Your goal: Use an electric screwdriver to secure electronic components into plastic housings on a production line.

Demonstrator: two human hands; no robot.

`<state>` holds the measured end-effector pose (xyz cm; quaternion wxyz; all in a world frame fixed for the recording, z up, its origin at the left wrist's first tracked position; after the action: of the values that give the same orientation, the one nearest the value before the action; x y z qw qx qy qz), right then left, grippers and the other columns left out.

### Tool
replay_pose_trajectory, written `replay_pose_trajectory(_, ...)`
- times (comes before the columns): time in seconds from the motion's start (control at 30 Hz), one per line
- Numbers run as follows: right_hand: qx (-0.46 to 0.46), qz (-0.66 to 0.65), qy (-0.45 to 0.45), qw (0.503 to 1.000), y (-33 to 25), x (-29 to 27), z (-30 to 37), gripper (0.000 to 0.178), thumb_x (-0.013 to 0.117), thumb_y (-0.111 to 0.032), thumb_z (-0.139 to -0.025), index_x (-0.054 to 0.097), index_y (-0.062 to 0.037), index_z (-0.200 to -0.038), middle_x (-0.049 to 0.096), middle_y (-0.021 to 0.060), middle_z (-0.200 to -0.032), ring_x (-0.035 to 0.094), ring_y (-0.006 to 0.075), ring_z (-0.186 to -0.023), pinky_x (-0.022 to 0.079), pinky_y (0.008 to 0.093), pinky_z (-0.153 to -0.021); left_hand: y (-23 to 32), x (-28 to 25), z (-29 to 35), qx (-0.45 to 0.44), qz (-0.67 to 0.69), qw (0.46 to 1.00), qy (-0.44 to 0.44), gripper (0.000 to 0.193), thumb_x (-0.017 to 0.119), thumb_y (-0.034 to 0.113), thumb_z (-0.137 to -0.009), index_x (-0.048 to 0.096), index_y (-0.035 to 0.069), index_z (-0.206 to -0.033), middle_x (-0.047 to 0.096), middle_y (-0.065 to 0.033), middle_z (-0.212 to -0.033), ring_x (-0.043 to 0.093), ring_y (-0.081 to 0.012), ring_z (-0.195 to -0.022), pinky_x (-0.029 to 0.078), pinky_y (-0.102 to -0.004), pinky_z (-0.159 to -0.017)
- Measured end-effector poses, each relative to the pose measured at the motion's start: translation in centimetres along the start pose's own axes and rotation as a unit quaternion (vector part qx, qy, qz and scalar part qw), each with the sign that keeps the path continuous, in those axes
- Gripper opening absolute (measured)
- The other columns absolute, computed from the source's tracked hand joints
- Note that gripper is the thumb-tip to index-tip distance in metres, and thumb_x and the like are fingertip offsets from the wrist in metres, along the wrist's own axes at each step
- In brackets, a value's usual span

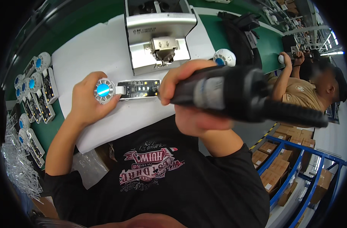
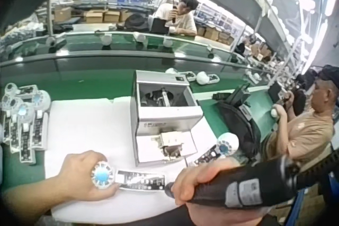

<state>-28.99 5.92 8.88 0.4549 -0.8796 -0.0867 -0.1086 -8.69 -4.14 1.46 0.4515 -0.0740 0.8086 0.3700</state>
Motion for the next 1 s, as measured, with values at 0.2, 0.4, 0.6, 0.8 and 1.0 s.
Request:
replay_pose_trajectory(0.2, -0.108, 0.035, -0.022, 0.993, -3.3, 0.2, -3.8, 0.096, 0.044, -0.088, -0.081, 0.05, -0.0073, -0.133, 0.063, 0.0093, -0.086, 0.06, 0.0195, -0.067, 0.047, 0.0341, -0.062, 1.8, 0.6, 1.1, 0.014, 0.018, 1.0, -0.001, 0.054, 0.086, 0.035, -0.071, 0.062, 0.001, -0.104, 0.066, -0.0129, -0.091, 0.069, -0.0302, -0.076, 0.055, -0.0386, -0.066)
replay_pose_trajectory(0.4, -0.129, 0.014, 0.005, 0.991, -2.2, -0.7, -5.1, 0.095, 0.043, -0.087, -0.083, 0.049, -0.0065, -0.134, 0.064, 0.01, -0.088, 0.061, 0.0203, -0.068, 0.047, 0.0342, -0.063, 2.2, 0.6, 0.9, 0.029, 0.026, 0.999, 0.005, 0.055, 0.087, 0.036, -0.071, 0.061, 0.001, -0.106, 0.065, -0.0119, -0.089, 0.068, -0.0297, -0.075, 0.054, -0.0381, -0.063)
replay_pose_trajectory(0.6, -0.007, -0.056, -0.045, 0.997, -0.7, 2.6, -4.3, 0.099, 0.043, -0.088, -0.081, 0.047, -0.0071, -0.138, 0.065, 0.0101, -0.09, 0.062, 0.0207, -0.069, 0.048, 0.0355, -0.067, 1.2, 1.1, 1.0, 0.018, 0.046, 0.999, 0.0, 0.054, 0.087, 0.036, -0.071, 0.06, 0.002, -0.104, 0.065, -0.0121, -0.088, 0.068, -0.0297, -0.071, 0.054, -0.0382, -0.06)
replay_pose_trajectory(0.8, -0.001, -0.05, -0.062, 0.997, 2.8, 4.3, -2.8, 0.104, 0.046, -0.091, -0.077, 0.047, -0.0081, -0.14, 0.065, 0.0092, -0.09, 0.062, 0.0205, -0.071, 0.048, 0.0361, -0.067, 1.5, 0.9, 1.4, 0.031, 0.04, 0.999, 0.007, 0.055, 0.086, 0.038, -0.071, 0.06, 0.003, -0.103, 0.065, -0.0124, -0.088, 0.068, -0.0296, -0.068, 0.053, -0.0376, -0.058)
replay_pose_trajectory(1.0, 0.021, -0.041, -0.036, 0.998, 3.8, 4.4, -2.3, 0.105, 0.049, -0.092, -0.074, 0.047, -0.0089, -0.139, 0.065, 0.0093, -0.089, 0.062, 0.0208, -0.071, 0.048, 0.0361, -0.067, 1.0, 1.1, 1.6, 0.02, 0.043, 0.999, -0.001, 0.056, 0.086, 0.038, -0.07, 0.06, 0.003, -0.104, 0.065, -0.0121, -0.087, 0.068, -0.0295, -0.069, 0.053, -0.0379, -0.059)
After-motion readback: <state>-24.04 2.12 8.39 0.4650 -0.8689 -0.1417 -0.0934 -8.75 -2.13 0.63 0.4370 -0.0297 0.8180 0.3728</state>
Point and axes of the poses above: each hand's wrist, its own z-axis away from the middle knuckle, its own x-axis out of the palm, y = z × x, the point moved 9 cm from there along -z, towards the middle knuckle
